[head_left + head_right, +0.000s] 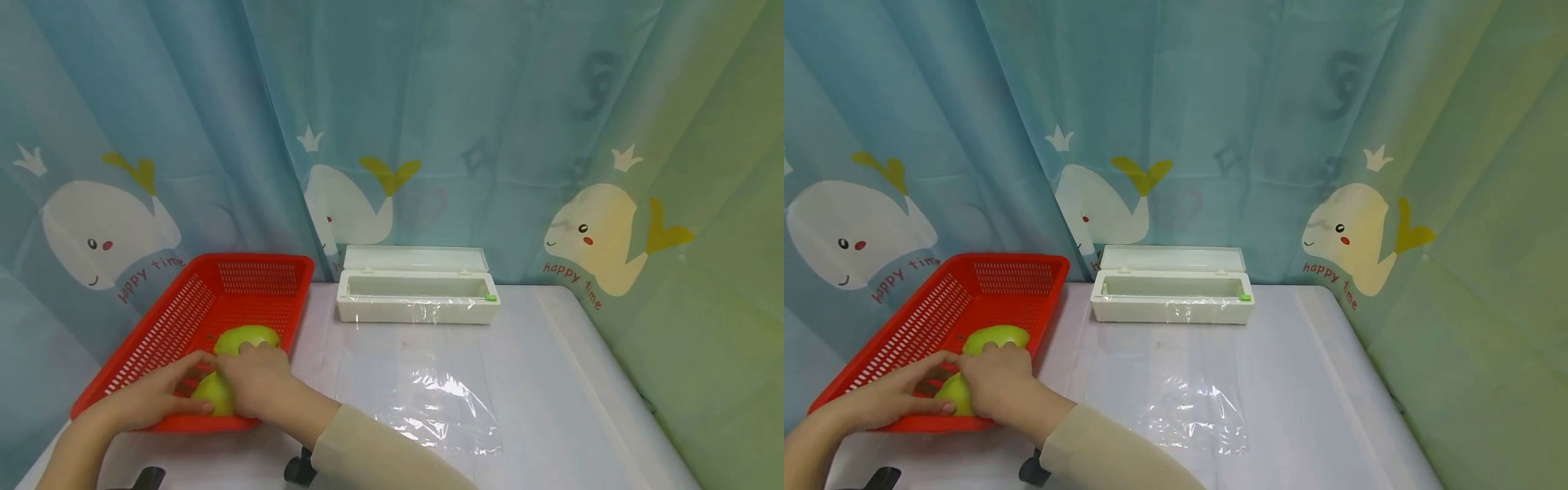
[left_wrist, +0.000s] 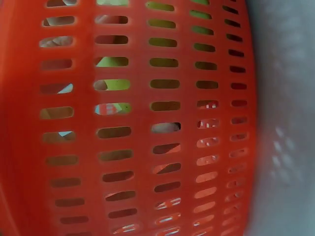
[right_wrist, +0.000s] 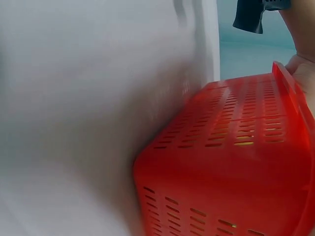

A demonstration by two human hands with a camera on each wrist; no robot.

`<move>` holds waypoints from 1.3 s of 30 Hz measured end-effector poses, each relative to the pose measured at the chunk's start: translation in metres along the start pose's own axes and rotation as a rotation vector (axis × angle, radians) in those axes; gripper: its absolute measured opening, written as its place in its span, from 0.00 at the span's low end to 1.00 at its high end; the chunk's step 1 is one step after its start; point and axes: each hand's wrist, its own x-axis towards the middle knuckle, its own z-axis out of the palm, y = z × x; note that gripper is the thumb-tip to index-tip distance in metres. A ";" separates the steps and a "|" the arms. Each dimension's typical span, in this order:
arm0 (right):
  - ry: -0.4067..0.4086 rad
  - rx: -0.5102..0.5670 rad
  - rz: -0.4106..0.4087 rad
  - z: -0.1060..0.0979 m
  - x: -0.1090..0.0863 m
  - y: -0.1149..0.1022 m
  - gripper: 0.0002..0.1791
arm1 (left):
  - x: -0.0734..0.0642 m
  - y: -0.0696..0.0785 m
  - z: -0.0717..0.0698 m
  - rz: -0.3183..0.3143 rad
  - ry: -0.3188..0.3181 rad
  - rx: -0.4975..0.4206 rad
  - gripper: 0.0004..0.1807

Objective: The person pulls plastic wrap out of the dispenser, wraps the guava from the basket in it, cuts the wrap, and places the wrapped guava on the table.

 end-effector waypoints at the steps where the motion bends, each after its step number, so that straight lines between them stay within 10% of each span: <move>1: 0.004 0.000 0.000 0.001 0.000 0.000 0.39 | 0.000 0.000 0.000 -0.010 0.001 -0.004 0.38; 7: 0.039 0.016 -0.013 0.003 -0.001 0.003 0.34 | -0.001 -0.001 -0.001 -0.021 0.009 0.029 0.38; 15: 0.148 0.196 -0.097 0.011 -0.011 0.014 0.36 | -0.019 0.002 0.000 0.190 0.172 0.017 0.27; 23: 0.250 0.517 -0.219 0.009 -0.022 0.036 0.42 | -0.030 0.033 -0.006 0.295 0.338 0.092 0.31; 39: 0.591 0.622 -0.393 0.005 -0.049 0.077 0.38 | -0.019 0.079 0.003 0.364 0.446 0.115 0.35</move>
